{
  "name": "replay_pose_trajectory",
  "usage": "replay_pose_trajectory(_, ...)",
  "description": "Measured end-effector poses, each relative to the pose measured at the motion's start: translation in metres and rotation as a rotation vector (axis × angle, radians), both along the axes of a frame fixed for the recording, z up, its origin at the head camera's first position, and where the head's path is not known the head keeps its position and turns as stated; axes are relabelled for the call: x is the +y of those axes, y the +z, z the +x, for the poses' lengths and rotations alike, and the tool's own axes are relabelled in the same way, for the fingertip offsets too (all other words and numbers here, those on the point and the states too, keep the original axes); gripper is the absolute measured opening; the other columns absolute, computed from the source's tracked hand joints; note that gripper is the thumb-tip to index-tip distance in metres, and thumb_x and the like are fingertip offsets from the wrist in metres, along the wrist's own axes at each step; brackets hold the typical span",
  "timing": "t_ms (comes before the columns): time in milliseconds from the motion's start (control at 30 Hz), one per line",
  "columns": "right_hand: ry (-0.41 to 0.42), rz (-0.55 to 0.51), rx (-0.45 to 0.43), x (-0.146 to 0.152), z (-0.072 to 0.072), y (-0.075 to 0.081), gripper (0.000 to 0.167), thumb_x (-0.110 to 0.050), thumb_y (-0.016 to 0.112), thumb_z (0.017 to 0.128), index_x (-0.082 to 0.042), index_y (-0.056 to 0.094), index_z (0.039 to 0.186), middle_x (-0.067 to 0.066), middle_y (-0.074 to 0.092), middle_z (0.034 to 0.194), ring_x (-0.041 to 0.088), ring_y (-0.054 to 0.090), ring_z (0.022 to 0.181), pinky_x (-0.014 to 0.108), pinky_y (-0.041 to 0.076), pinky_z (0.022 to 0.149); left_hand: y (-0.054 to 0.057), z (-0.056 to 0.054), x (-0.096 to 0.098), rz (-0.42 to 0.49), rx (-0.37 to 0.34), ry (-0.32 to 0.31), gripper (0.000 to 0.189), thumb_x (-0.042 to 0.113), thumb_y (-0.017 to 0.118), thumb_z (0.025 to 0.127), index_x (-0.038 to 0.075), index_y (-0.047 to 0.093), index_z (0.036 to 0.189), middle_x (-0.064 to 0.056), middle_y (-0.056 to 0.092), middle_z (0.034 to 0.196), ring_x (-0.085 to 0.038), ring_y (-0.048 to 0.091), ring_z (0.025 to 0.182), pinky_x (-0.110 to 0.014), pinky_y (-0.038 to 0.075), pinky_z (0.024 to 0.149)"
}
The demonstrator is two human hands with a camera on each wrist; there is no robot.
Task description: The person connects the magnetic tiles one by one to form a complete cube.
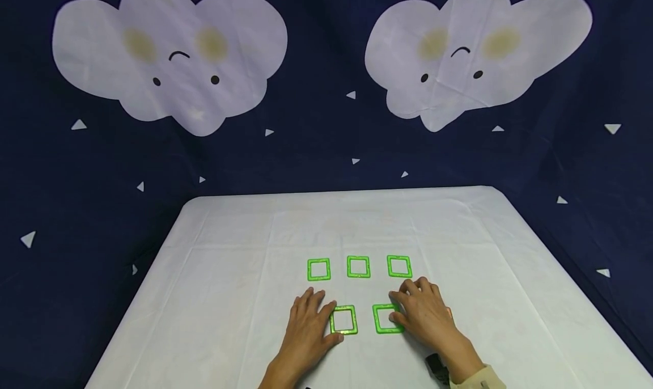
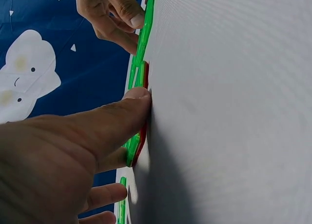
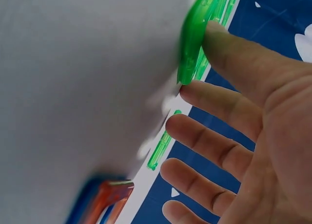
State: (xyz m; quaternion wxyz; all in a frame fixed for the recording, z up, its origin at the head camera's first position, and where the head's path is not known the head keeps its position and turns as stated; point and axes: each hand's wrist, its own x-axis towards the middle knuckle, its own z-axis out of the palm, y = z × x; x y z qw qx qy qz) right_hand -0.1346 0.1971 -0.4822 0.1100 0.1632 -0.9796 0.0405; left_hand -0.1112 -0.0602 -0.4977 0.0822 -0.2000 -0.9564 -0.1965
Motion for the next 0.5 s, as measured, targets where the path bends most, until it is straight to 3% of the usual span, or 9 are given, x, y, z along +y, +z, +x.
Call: replay_pose_trajectory(500, 0.049, -0.039, 0.106, 0.0048, -0.0028, -0.0046, 0.022, -0.026, 0.085, 0.062, -0.022, 0.076, 0.082, -0.006, 0.061, 0.084, 0.016, 0.046, 0.079, 0.043, 0.041, 0.081, 0.0027, 0.0009, -0.0004, -0.007, -0.013, -0.002, 0.055, 0.042, 0.075, 0.072, 0.015, 0.063, 0.119, -0.013, 0.052, 0.130, -0.038, 0.038, 0.132, -0.057, 0.031, 0.105)
